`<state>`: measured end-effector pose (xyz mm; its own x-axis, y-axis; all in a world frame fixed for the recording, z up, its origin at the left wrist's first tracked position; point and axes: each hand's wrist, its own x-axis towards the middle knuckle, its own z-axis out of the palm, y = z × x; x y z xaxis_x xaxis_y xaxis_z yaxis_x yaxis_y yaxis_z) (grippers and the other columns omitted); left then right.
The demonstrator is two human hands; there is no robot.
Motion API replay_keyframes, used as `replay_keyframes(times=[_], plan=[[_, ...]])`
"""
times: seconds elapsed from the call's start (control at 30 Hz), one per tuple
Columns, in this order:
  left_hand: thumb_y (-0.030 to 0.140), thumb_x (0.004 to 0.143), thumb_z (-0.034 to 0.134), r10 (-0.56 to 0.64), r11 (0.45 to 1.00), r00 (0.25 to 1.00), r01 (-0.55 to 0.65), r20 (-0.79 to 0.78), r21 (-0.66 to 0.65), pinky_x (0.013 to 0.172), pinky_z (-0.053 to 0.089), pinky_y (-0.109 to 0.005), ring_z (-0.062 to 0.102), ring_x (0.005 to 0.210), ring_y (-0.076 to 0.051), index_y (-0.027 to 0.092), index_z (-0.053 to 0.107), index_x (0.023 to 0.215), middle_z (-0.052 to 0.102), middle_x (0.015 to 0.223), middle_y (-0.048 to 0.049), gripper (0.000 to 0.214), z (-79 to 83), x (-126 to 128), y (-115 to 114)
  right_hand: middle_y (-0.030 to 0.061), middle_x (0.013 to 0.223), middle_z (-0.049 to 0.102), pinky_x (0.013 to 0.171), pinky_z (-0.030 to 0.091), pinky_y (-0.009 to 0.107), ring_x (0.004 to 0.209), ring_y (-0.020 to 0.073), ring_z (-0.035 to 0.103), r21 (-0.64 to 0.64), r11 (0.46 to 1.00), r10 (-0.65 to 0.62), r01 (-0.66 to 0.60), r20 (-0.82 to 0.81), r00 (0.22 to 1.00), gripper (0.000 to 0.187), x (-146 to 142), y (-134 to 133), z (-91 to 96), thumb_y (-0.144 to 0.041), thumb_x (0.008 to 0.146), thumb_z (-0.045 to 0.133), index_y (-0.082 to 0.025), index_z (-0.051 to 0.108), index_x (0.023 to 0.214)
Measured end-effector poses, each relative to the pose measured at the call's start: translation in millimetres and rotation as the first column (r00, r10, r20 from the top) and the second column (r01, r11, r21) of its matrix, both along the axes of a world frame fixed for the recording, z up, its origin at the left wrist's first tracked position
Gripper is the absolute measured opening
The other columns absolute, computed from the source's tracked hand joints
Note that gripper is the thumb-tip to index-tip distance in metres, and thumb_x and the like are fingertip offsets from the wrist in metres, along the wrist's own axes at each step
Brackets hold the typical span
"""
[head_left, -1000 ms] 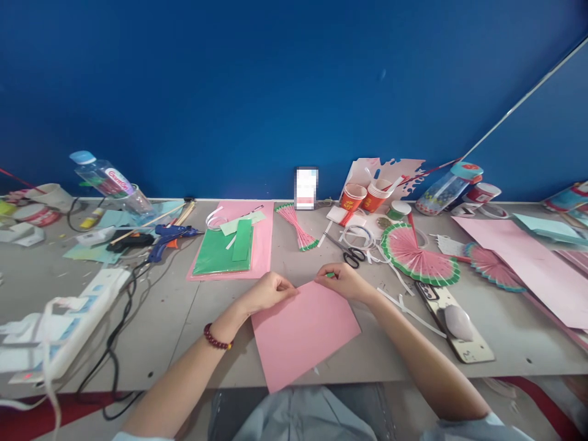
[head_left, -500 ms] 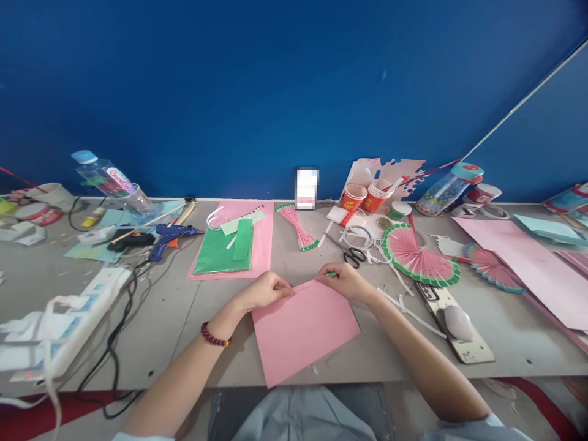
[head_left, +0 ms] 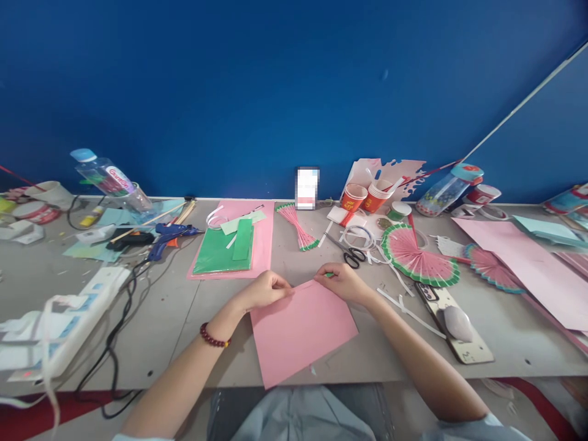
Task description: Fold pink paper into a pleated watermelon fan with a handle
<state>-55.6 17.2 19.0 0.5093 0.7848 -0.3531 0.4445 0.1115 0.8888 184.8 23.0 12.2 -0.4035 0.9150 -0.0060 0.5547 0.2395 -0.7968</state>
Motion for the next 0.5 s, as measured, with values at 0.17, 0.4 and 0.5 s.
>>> replay_keyframes(times=[0.17,0.4,0.5], plan=[[0.04,0.074,0.06,-0.026,0.999,0.999,0.026,0.021,0.027,0.054,0.034,-0.023,0.052,0.059,-0.014,0.011,0.071,0.07,0.066,0.065,-0.0034,0.031,-3.0,2.9,-1.6,0.0065,0.084,0.068,0.078,0.039,0.032,0.085,0.0188,0.058,0.371,0.913,0.108,-0.17,0.182,0.977,0.016,-11.1,-7.3,7.8,-0.03,0.087,0.053,-0.021,0.066,0.088],[0.04,0.077,0.055,-0.108,0.991,0.994,0.109,-0.014,0.084,0.048,0.024,-0.023,0.039,0.052,-0.01,0.012,0.066,0.06,0.053,0.051,0.0019,0.035,-1.4,7.3,-4.9,0.0037,0.078,0.068,0.074,0.032,0.03,0.077,0.0157,0.057,0.356,0.894,0.161,-0.272,0.312,0.936,0.019,-22.5,-15.8,9.0,-0.027,0.089,0.051,-0.02,0.065,0.08],[0.038,0.078,0.054,-0.109,0.99,0.994,0.11,-0.012,0.094,0.051,0.03,-0.022,0.046,0.056,-0.012,0.012,0.068,0.064,0.06,0.057,0.0004,0.032,-3.8,7.4,-6.0,0.0025,0.076,0.067,0.073,0.031,0.029,0.076,0.0148,0.056,0.318,0.906,0.173,-0.279,0.321,0.931,0.018,-22.8,-16.5,10.2,-0.023,0.089,0.049,-0.02,0.063,0.078]])
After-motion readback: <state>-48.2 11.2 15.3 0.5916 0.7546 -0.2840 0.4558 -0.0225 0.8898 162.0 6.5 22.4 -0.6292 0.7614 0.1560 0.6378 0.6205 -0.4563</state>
